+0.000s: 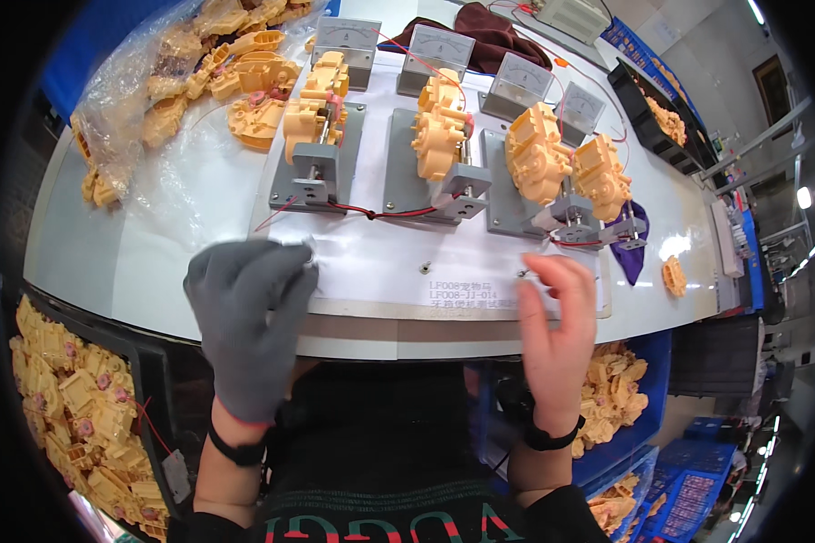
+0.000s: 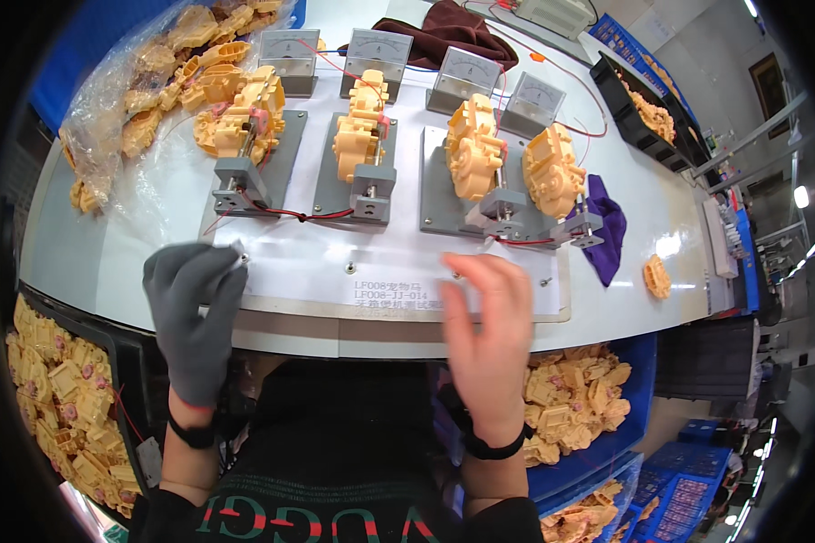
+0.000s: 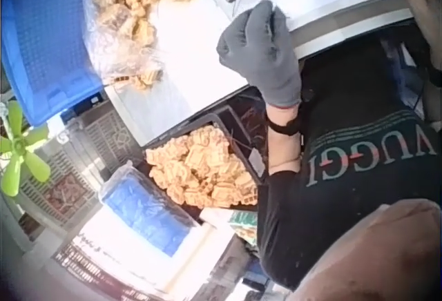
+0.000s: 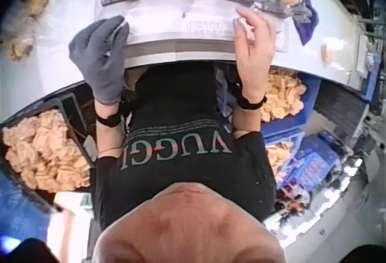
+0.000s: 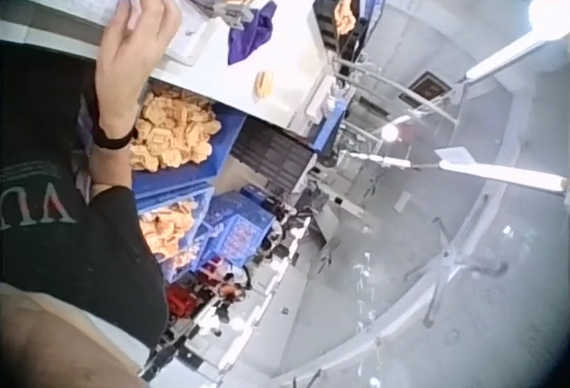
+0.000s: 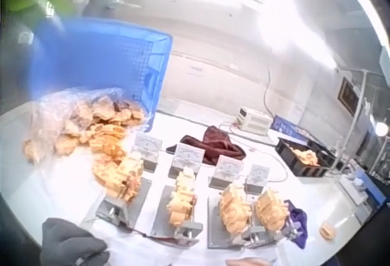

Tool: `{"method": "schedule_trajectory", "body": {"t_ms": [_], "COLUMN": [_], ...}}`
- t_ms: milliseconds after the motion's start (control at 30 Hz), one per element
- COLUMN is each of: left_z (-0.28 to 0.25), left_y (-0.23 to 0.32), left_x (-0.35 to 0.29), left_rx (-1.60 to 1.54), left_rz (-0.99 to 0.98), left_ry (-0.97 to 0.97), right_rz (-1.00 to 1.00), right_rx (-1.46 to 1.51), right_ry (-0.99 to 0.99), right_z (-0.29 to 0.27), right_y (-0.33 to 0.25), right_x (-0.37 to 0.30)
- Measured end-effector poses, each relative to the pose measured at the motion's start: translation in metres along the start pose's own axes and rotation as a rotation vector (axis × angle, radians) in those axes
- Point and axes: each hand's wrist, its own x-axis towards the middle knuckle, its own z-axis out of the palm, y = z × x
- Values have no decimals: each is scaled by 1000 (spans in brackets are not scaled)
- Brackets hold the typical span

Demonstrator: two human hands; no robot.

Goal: Manually assemble plastic toy parts and use a test fixture to verify assembly.

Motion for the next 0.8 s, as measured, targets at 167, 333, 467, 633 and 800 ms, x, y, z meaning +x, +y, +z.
{"method": "schedule_trajectory", "body": {"t_ms": [167, 333, 467, 633, 800], "left_z": [6, 41, 49, 52, 52], "left_y": [53, 49, 49, 51, 50], "left_x": [7, 14, 14, 12, 12], "left_rx": [-196, -107, -87, -82, -94], "left_rz": [139, 58, 95, 77, 75], "left_ry": [-266, -292, -210, -170, -154], "right_rz": [212, 121, 65, 30, 256], "right_rx": [-49, -69, -100, -74, -66], "right_ry": [22, 8, 90, 79, 230], "right_z": [-16, -6, 0, -2, -37], "right_y": [24, 28, 33, 36, 46], "right_x": [-9, -7, -6, -7, -20]}}
